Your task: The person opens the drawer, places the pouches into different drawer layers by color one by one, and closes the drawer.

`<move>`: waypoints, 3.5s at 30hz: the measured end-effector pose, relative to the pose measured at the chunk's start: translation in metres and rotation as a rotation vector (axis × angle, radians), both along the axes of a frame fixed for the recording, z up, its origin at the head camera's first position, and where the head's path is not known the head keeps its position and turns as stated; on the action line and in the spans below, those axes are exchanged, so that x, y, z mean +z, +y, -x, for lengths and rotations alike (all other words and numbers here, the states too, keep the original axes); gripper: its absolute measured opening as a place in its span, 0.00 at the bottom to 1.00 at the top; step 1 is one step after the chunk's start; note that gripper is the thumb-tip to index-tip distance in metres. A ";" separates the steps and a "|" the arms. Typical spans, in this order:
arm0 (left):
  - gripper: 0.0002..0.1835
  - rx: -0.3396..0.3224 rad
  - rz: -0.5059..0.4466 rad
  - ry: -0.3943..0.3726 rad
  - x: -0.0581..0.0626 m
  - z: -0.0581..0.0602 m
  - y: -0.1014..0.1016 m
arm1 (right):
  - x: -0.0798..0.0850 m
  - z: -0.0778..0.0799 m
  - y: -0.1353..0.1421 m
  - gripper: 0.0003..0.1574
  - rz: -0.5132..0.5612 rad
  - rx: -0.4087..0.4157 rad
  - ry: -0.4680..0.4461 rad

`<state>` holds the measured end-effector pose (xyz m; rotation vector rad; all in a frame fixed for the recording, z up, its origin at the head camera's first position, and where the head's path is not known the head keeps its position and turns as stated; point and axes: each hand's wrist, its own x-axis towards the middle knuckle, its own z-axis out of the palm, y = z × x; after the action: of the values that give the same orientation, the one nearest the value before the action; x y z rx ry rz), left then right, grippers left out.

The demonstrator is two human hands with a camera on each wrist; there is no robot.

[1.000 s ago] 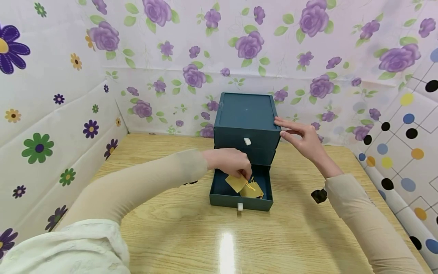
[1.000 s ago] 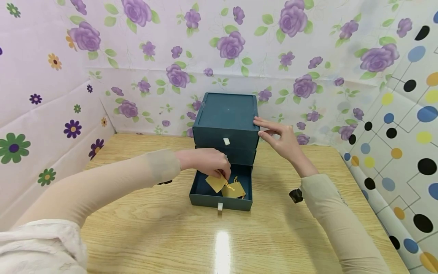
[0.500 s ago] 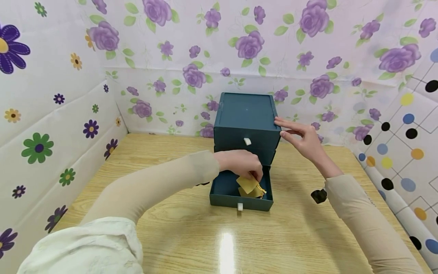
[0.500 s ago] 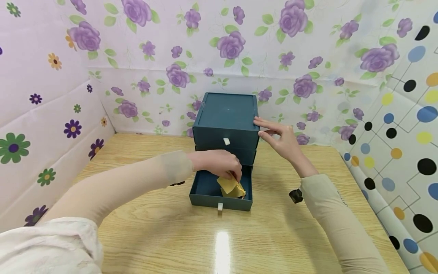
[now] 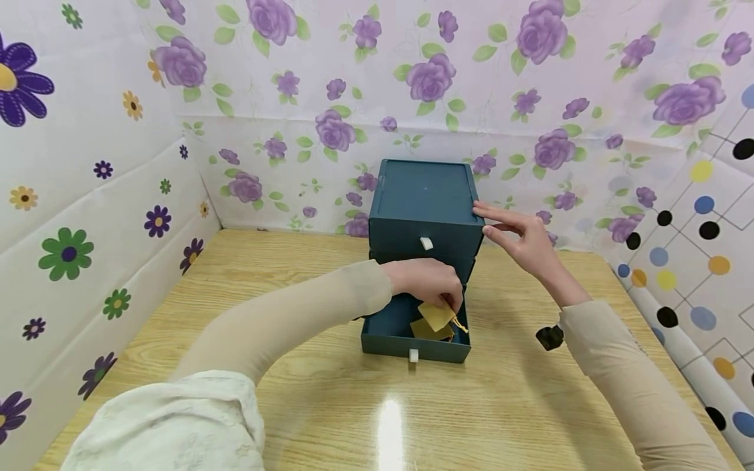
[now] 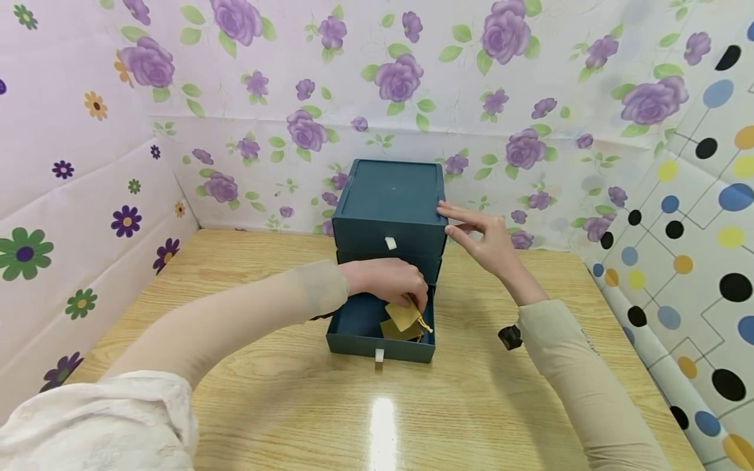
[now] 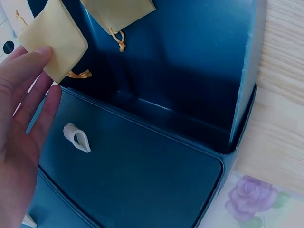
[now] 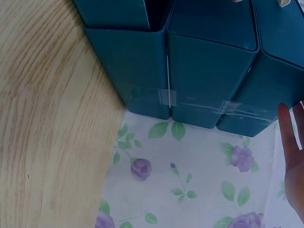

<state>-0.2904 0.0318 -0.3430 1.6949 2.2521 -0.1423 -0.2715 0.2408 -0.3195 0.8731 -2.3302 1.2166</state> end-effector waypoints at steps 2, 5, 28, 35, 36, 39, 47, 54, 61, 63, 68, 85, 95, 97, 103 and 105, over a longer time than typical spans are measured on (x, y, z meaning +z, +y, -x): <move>0.12 0.008 0.003 0.006 -0.002 0.001 0.002 | 0.001 -0.001 0.000 0.22 0.001 0.001 0.001; 0.13 0.016 0.008 0.014 -0.004 0.002 0.004 | 0.002 -0.001 0.000 0.22 0.002 0.004 0.004; 0.13 0.012 0.003 0.047 -0.002 0.006 0.005 | -0.001 0.001 0.000 0.22 0.004 0.009 0.020; 0.23 0.035 0.009 0.019 -0.001 0.007 0.004 | -0.003 0.003 0.001 0.23 0.009 0.004 0.006; 0.23 0.039 0.012 0.012 -0.002 0.007 0.004 | -0.003 0.003 0.002 0.23 0.011 0.004 0.004; 0.24 0.043 0.010 0.001 -0.002 0.007 0.003 | -0.004 0.005 0.002 0.23 0.013 0.007 0.006; 0.24 0.042 -0.015 -0.024 -0.006 0.007 0.000 | -0.003 0.004 0.001 0.23 0.017 0.013 0.019; 0.25 0.064 -0.041 -0.054 -0.009 0.007 -0.004 | 0.001 0.000 0.000 0.22 0.015 0.016 0.011; 0.25 0.089 -0.102 -0.096 -0.010 0.004 -0.011 | 0.000 0.001 0.000 0.22 0.018 0.012 0.015; 0.24 0.102 -0.118 -0.110 -0.009 0.002 -0.014 | -0.001 0.001 0.000 0.22 0.017 0.011 0.015; 0.23 0.129 -0.142 -0.121 -0.007 -0.002 -0.022 | -0.001 0.001 0.000 0.22 0.019 0.010 0.011; 0.23 0.181 -0.344 -0.190 -0.006 -0.009 -0.043 | -0.004 0.003 0.001 0.23 0.019 0.003 0.016; 0.24 0.264 -0.467 -0.252 -0.008 -0.019 -0.057 | -0.001 0.001 -0.001 0.22 0.016 0.001 0.002; 0.24 0.281 -0.501 -0.257 -0.009 -0.023 -0.059 | 0.000 0.000 -0.001 0.22 0.015 0.002 0.000; 0.23 0.335 -0.567 -0.250 -0.015 -0.032 -0.066 | 0.000 0.000 -0.001 0.22 0.009 -0.002 -0.008; 0.23 0.352 -0.593 -0.257 -0.018 -0.034 -0.067 | -0.001 0.001 -0.001 0.22 0.012 -0.003 -0.005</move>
<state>-0.2566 -0.0356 -0.3610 1.4020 2.4815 0.8467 -0.2723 0.2399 -0.3204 0.8630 -2.3256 1.2316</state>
